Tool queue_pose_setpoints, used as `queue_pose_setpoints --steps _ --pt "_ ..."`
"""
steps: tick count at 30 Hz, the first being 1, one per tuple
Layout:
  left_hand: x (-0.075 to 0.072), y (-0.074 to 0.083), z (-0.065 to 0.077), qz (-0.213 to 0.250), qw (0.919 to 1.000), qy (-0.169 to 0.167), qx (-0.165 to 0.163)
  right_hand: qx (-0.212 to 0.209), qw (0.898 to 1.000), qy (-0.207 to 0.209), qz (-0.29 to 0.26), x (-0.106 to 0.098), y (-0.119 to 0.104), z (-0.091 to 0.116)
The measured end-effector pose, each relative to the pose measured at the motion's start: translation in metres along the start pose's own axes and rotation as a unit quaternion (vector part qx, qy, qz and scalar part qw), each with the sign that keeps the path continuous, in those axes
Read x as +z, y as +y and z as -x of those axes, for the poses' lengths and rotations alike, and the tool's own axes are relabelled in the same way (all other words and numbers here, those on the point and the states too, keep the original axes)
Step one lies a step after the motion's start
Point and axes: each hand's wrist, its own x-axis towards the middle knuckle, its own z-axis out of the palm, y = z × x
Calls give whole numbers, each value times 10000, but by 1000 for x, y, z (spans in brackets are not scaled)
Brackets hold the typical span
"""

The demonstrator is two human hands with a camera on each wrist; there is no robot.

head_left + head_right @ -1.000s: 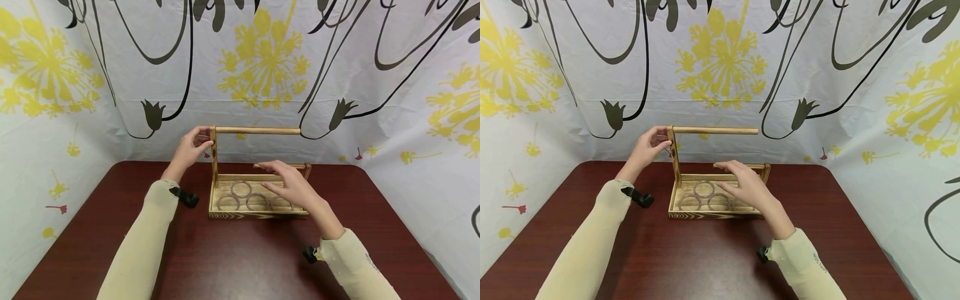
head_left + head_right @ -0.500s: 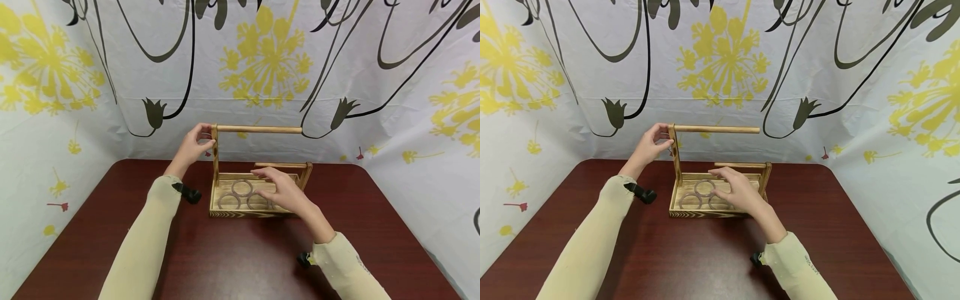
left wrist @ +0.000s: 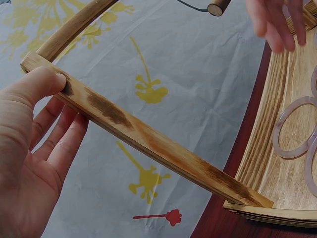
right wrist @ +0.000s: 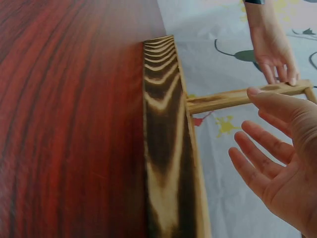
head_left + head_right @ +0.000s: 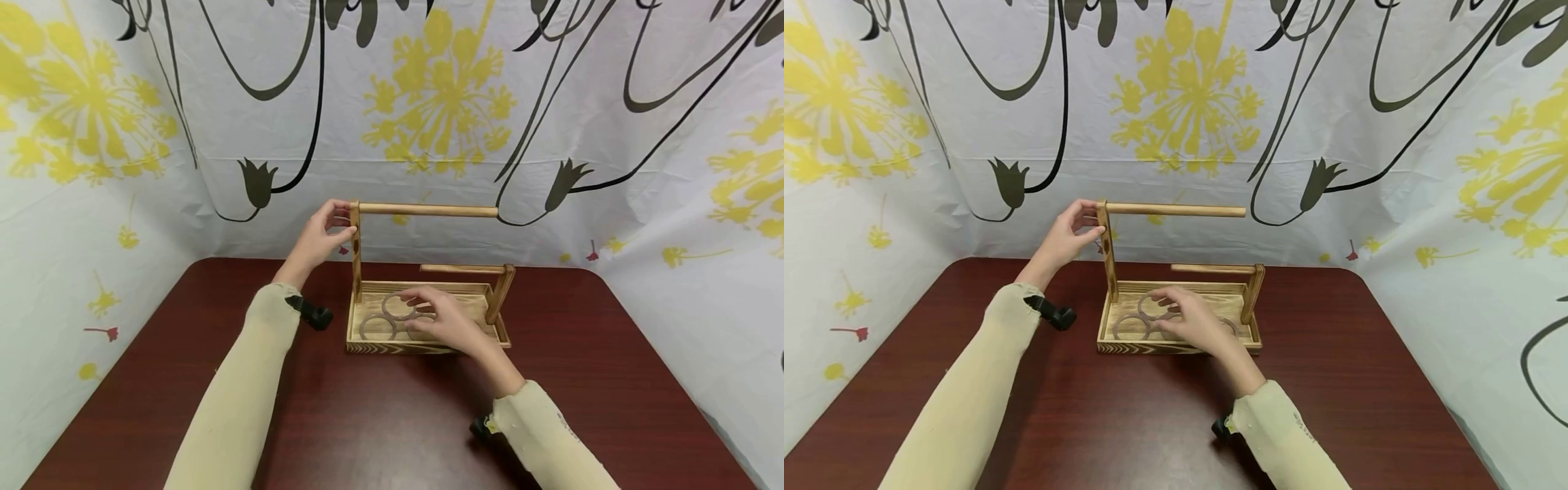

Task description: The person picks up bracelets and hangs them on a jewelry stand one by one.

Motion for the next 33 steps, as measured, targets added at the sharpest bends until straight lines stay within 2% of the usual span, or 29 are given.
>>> queue_pose_setpoints --steps 5,11,16,17,24,29,33 --pt "2 -3 -1 8 10000 22 6 136 9978 -172 -619 10 11 -4" --pt "3 -2 0 57 10000 52 -14 349 9937 -348 -1007 19 22 -7" --pt "2 -1 0 36 10000 59 1 328 9924 -473 -1086 26 28 -12" --pt "2 2 1 8 10000 45 -38 353 9924 -514 -1065 26 25 -12" --pt "3 -3 -1 -23 10000 85 18 655 9905 -833 -880 38 38 -18" --pt "3 -4 -1 -36 9999 77 69 795 9902 -834 -787 42 38 -21" --pt "3 -5 -2 -25 10000 86 40 744 9905 -828 -804 46 35 -23"
